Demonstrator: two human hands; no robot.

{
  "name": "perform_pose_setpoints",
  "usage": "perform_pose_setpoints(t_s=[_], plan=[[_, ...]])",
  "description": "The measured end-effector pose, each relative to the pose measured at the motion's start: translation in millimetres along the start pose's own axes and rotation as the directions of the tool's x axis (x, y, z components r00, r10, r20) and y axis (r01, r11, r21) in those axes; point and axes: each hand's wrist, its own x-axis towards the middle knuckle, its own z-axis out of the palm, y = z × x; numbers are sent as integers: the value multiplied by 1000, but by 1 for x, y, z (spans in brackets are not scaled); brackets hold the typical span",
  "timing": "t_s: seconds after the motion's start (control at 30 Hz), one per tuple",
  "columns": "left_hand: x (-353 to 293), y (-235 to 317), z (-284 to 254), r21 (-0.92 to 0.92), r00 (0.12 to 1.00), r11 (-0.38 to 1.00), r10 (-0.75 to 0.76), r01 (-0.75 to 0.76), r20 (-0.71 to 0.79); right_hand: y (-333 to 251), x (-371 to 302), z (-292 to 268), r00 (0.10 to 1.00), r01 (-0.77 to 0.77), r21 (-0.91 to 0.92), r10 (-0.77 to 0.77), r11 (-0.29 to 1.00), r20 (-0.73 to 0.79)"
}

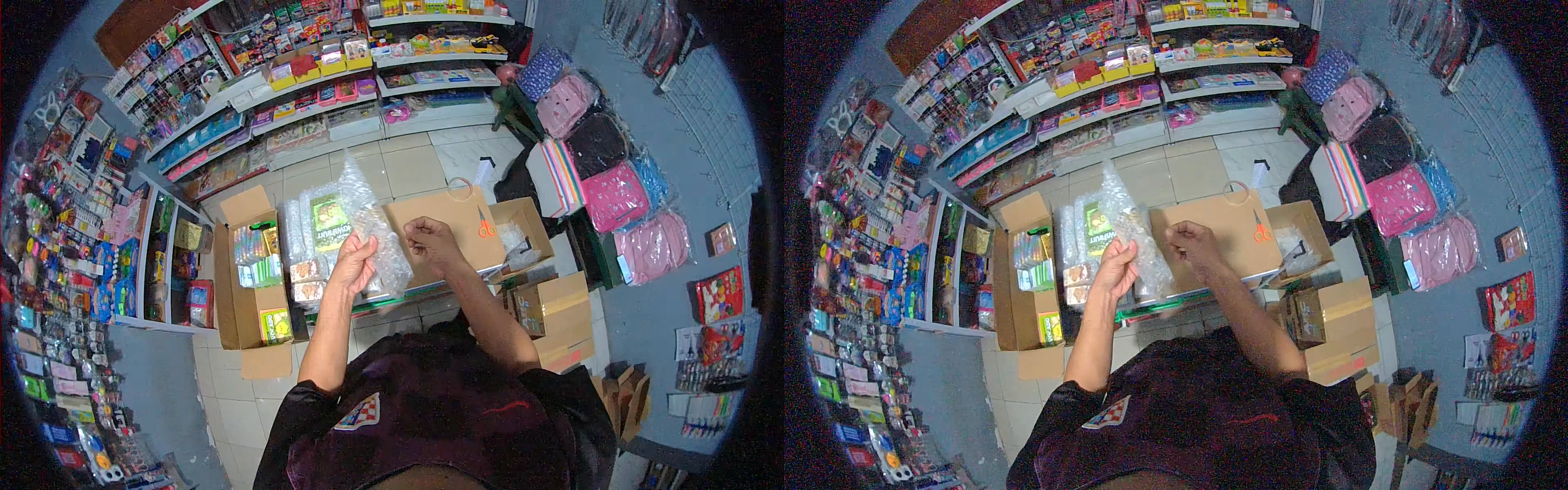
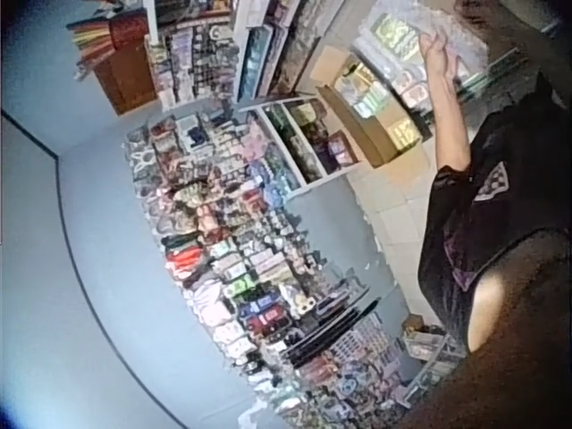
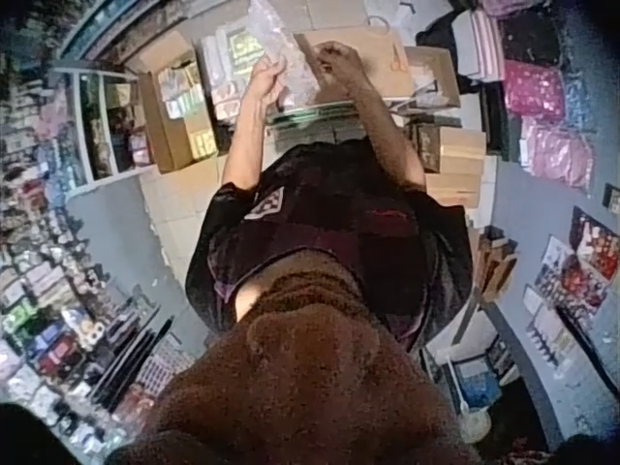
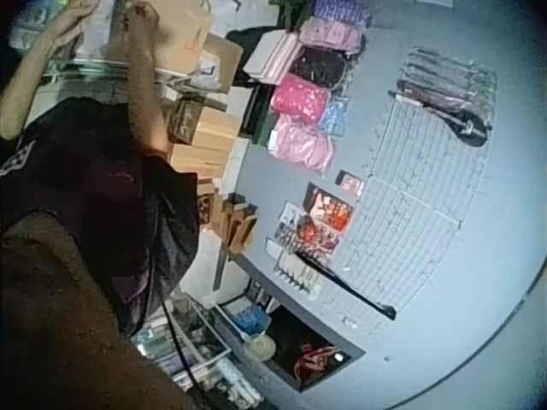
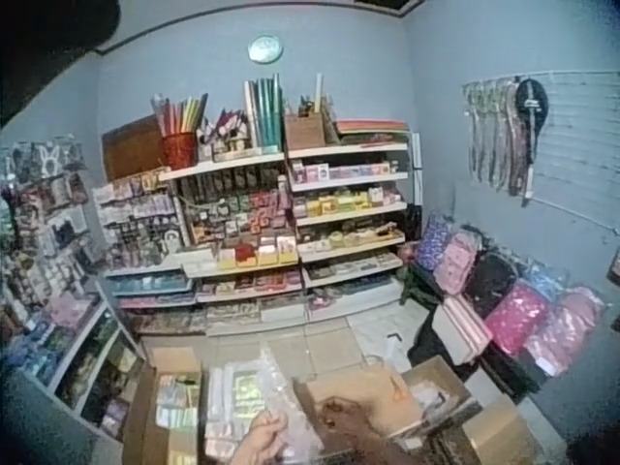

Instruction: Packing various commercial product packets and boxes into a cardboard shipping box, including wrapping some in bubble wrap and securing them with tape.

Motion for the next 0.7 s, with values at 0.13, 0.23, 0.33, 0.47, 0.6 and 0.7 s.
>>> perform_pose_setpoints(t_s=[0.13, 0.23, 0.33, 0.47, 0.6, 0.7], plan=[[-3, 8, 14, 140, 995, 988, 81, -71, -63, -14, -10, 17, 997, 70, 54, -68, 996, -36], [-4, 14, 26, 193, 988, 976, 120, -100, -94, -20, -11, 22, 990, 137, 74, -135, 988, -34], [-3, 16, 24, 205, 988, 973, 130, -110, -85, -13, -7, 26, 975, 212, -46, -208, 976, 76], [-3, 16, 24, 125, 996, 990, 76, -71, -37, -9, -3, 23, 971, 192, -66, -180, 979, 155], [0, 15, 26, 48, 999, 998, 35, -34, -25, -4, -5, 24, 986, 77, 138, -96, 987, 133], [3, 12, 29, 36, 998, 998, -40, 42, -42, 7, 0, 18, 982, -6, 274, -46, 962, 184]])
